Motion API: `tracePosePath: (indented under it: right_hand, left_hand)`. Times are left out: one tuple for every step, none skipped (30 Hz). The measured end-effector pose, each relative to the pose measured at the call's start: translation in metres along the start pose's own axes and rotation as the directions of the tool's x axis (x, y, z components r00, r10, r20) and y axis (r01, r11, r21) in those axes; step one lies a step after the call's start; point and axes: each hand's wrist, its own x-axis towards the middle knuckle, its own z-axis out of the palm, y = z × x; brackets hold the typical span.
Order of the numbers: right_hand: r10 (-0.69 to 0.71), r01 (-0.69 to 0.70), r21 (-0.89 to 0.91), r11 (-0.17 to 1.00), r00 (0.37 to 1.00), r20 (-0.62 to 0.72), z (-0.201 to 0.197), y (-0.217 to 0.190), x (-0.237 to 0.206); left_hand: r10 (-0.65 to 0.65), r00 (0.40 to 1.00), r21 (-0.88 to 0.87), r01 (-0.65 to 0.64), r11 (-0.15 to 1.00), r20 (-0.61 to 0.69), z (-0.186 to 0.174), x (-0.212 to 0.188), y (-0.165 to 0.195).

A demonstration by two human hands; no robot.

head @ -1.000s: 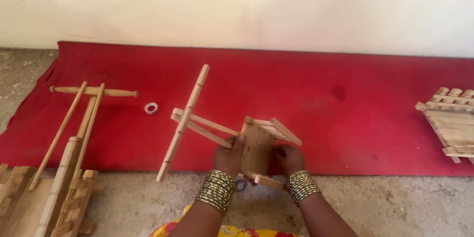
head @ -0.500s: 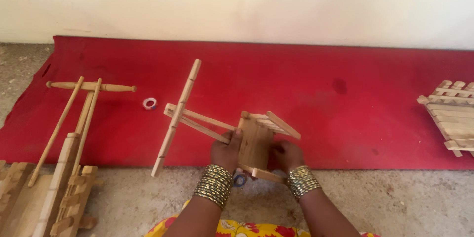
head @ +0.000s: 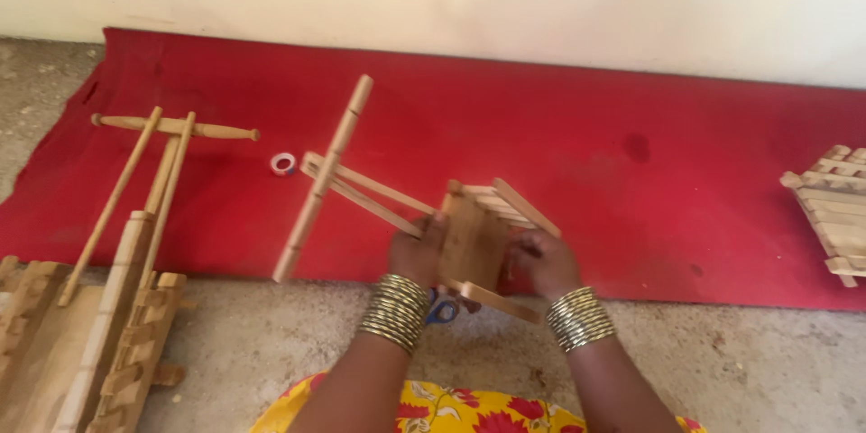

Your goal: The person sits on the floor and works on a small wooden toy structure with a long handle, turning and fitting its wooden parts by hand. They rotate the toy, reposition its pieces, and repeatedly move the handle and slatted sections while checking the fit of the joints.

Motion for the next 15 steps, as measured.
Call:
tracePosePath:
  right_hand:
    - [-0.045, 0.043, -0.12, 0.992, 0.999, -0.007, -0.01, 0.004, 0.002]
    - [-0.091, 0.087, -0.238, 0.967, 0.996, -0.006, -0.016, 0.007, 0.006]
    - [-0.139, 0.13, -0.349, 0.928, 0.99, 0.001, -0.017, 0.01, 0.009]
    - [-0.091, 0.091, -0.391, 0.916, 0.996, 0.019, -0.014, 0.013, 0.01]
    - [-0.042, 0.054, -0.433, 0.9, 0.998, 0.035, -0.009, 0.014, 0.011]
    - [0.011, 0.014, -0.474, 0.881, 0.999, 0.049, -0.003, 0.014, 0.01]
    - [0.015, 0.025, -0.464, 0.885, 0.996, 0.084, 0.004, 0.015, 0.009]
    - [0.02, 0.036, -0.455, 0.89, 0.993, 0.117, 0.011, 0.015, 0.008]
    - [0.023, 0.047, -0.446, 0.894, 0.988, 0.15, 0.015, 0.015, 0.007]
    - [0.003, 0.068, -0.503, 0.862, 0.99, 0.138, 0.017, 0.015, 0.007]
    - [-0.02, 0.089, -0.558, 0.825, 0.991, 0.129, 0.019, 0.016, 0.007]
    - [-0.044, 0.109, -0.61, 0.785, 0.992, 0.122, 0.021, 0.017, 0.008]
    - [-0.067, 0.117, -0.593, 0.796, 0.992, 0.107, 0.02, 0.019, 0.009]
    - [-0.088, 0.124, -0.577, 0.807, 0.992, 0.09, 0.016, 0.021, 0.01]
    - [-0.108, 0.129, -0.561, 0.818, 0.992, 0.071, 0.012, 0.023, 0.01]
  left_hand:
    - [0.007, 1.0, -0.022, -0.007, 1.0, -0.009, -0.003, 0.002, 0.001]
    - [0.015, 1.0, -0.043, -0.015, 0.999, -0.02, -0.008, 0.005, 0.003]
    - [0.025, 0.999, -0.061, -0.027, 0.998, -0.033, -0.011, 0.007, 0.005]
    - [0.037, 0.999, -0.037, -0.039, 0.999, -0.039, -0.014, 0.009, 0.007]
    - [0.049, 0.998, -0.012, -0.05, 0.999, -0.045, -0.016, 0.01, 0.009]
    - [0.059, 0.997, 0.015, -0.058, 0.998, -0.05, -0.017, 0.01, 0.01]
    - [0.061, 0.997, 0.019, -0.061, 0.998, -0.04, -0.017, 0.008, 0.011]
    - [0.063, 0.998, 0.022, -0.063, 0.998, -0.03, -0.016, 0.006, 0.013]
    - [0.066, 0.998, 0.023, -0.066, 0.998, -0.019, -0.015, 0.005, 0.014]
    - [0.058, 0.998, 0.054, -0.057, 0.997, -0.018, -0.013, 0.003, 0.016]
    - [0.05, 0.999, 0.083, -0.048, 0.995, -0.02, -0.012, 0.001, 0.018]
    - [0.041, 0.999, 0.113, -0.039, 0.993, -0.024, -0.012, 0.0, 0.02]
    - [0.04, 0.999, 0.097, -0.037, 0.995, -0.028, -0.012, -0.001, 0.022]
    - [0.037, 0.999, 0.08, -0.034, 0.996, -0.03, -0.012, -0.002, 0.023]
    - [0.033, 0.999, 0.063, -0.031, 0.997, -0.031, -0.013, -0.002, 0.023]
